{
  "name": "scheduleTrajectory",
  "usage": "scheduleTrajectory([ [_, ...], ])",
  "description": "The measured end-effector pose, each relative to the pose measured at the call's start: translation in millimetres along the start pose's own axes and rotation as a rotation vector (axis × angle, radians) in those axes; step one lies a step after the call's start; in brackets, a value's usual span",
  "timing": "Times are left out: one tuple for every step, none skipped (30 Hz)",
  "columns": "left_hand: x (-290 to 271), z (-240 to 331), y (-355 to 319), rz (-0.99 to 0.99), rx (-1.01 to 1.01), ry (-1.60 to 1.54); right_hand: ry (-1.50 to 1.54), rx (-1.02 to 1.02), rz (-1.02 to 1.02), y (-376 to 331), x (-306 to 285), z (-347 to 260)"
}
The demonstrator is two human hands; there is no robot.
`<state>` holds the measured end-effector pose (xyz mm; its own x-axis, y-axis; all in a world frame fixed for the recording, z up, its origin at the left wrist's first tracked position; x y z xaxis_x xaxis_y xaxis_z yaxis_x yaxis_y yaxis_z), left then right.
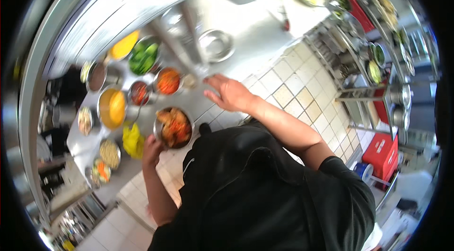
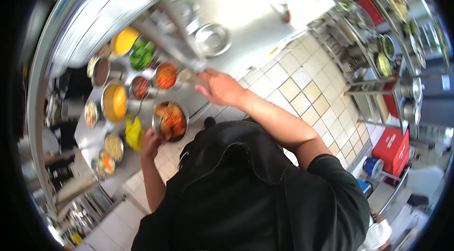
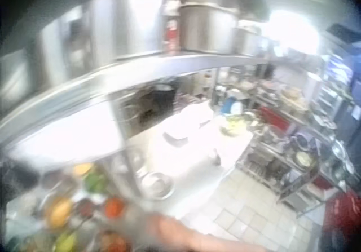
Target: The person portions various ingredients, including sliced food, vegetables, and noodles, into metal bowls. Then, the person places fried chicken into a bowl, adds chopped chili, seasonings, and herbs, and holds an order slip by hand.
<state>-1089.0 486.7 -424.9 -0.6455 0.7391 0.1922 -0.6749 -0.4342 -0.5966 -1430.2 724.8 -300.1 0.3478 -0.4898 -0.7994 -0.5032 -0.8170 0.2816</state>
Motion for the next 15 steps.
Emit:
scheduleTrajectory([
  [23.9, 11.7, -4.6, 0.012, -0.013, 0.061, 0.040, 0.049, -0.115, -23.7, -19.3, 32.6],
  [37.4, 14.5, -5.7, 0.001, -0.029, 0.136, 0.090, 0.088, -0.227, -43.8, -36.1, 65.2],
  [46.6, 17.5, -6.3, -0.002, -0.042, 0.213, 0.074, 0.116, -0.180, -62.6, -53.0, 100.3],
  [67.7, 21.0, -5.9, -0.003, -0.041, 0.199, 0.076, 0.186, -0.244, -88.3, -61.1, 138.6],
  [95.1, 26.3, -0.9, -0.010, -0.043, 0.185, 0.079, 0.263, -0.305, -111.5, -73.7, 172.1],
  [126.0, 31.7, 4.1, -0.039, -0.045, 0.128, 0.093, 0.306, -0.332, -129.6, -94.0, 198.1],
  [158.9, 37.1, 13.3, -0.068, -0.050, 0.068, 0.108, 0.349, -0.358, -147.1, -115.9, 222.0],
  [190.7, 40.8, 25.2, -0.116, -0.046, 0.091, 0.145, 0.400, -0.382, -158.1, -134.7, 243.2],
  [222.1, 44.9, 37.7, -0.173, -0.015, 0.094, 0.142, 0.402, -0.385, -163.3, -158.8, 258.3],
  [260.9, 52.9, 50.6, -0.229, 0.012, 0.094, 0.135, 0.397, -0.392, -166.8, -176.7, 275.6],
  [299.3, 61.9, 62.9, -0.272, 0.012, 0.110, 0.129, 0.391, -0.400, -168.2, -194.0, 292.9],
  [344.5, 75.5, 73.0, -0.307, -0.024, 0.116, 0.142, 0.378, -0.382, -166.3, -214.3, 309.3],
  [380.9, 83.4, 85.6, -0.328, -0.056, 0.118, 0.157, 0.353, -0.371, -159.6, -233.0, 322.8],
  [413.4, 84.5, 111.8, -0.357, 0.034, 0.107, 0.165, 0.346, -0.321, -152.0, -254.3, 338.8],
  [453.6, 92.2, 130.9, -0.391, 0.033, 0.120, 0.152, 0.371, -0.296, -149.2, -272.9, 357.1],
])
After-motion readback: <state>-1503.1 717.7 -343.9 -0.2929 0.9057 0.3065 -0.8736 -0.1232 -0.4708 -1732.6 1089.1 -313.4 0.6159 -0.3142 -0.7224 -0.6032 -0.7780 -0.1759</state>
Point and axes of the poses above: each hand's wrist, its own y-axis towards the middle knuckle, its own x-axis out of the palm, z = x × y, the point moved 4 cm from there along y, towards the middle knuckle, and after that the axes turned 7 degrees about -y, right-handed, at the moved point
